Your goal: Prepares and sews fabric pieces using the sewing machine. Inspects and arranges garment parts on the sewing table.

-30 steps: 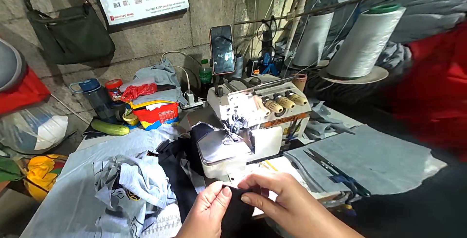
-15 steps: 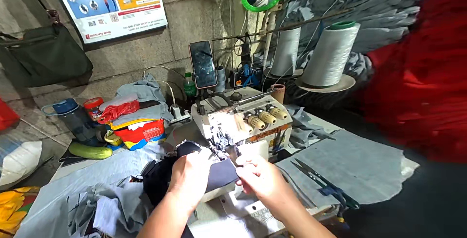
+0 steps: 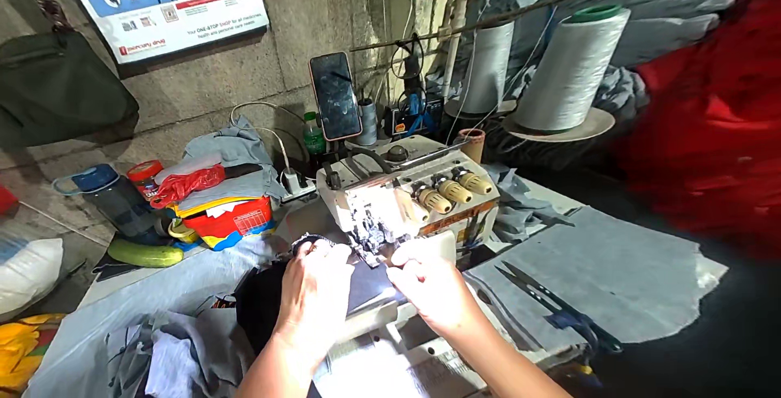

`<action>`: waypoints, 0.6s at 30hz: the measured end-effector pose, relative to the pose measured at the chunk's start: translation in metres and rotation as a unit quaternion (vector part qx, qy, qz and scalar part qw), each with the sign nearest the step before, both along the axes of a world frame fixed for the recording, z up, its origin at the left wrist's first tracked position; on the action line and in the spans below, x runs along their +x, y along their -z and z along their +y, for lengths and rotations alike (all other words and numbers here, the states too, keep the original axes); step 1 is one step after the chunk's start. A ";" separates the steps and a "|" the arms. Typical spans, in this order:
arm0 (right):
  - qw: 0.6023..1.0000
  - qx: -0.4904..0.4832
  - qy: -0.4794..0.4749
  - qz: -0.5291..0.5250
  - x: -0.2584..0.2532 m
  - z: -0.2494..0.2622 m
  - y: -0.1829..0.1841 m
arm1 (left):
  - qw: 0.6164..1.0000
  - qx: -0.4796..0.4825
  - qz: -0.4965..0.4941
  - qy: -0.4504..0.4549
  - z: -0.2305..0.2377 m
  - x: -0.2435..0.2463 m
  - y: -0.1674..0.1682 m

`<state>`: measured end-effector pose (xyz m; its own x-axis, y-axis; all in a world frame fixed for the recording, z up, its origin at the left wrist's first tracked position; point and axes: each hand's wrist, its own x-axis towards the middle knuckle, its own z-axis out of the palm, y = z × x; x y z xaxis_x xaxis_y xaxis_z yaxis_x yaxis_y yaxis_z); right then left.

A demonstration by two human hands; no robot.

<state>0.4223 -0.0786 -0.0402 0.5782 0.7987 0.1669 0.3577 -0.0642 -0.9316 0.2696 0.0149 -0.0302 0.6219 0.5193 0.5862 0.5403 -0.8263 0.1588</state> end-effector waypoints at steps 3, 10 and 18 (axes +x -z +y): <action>1.000 0.002 -0.006 -0.001 0.002 0.000 0.003 | 0.999 -0.025 0.030 0.016 -0.012 -0.002 0.005; 0.995 -0.039 0.029 -0.087 0.001 0.007 0.001 | 0.943 -0.253 0.213 -0.026 -0.002 -0.008 -0.020; 0.975 0.008 0.088 -0.204 -0.009 -0.005 0.013 | 0.921 -0.267 0.249 -0.132 0.027 -0.002 -0.033</action>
<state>0.4131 -0.0840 -0.0529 0.5889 0.6884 0.4234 0.6840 -0.1455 -0.7148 0.2679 0.0415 0.0030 0.5545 0.8233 -0.1214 0.8277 -0.5306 0.1827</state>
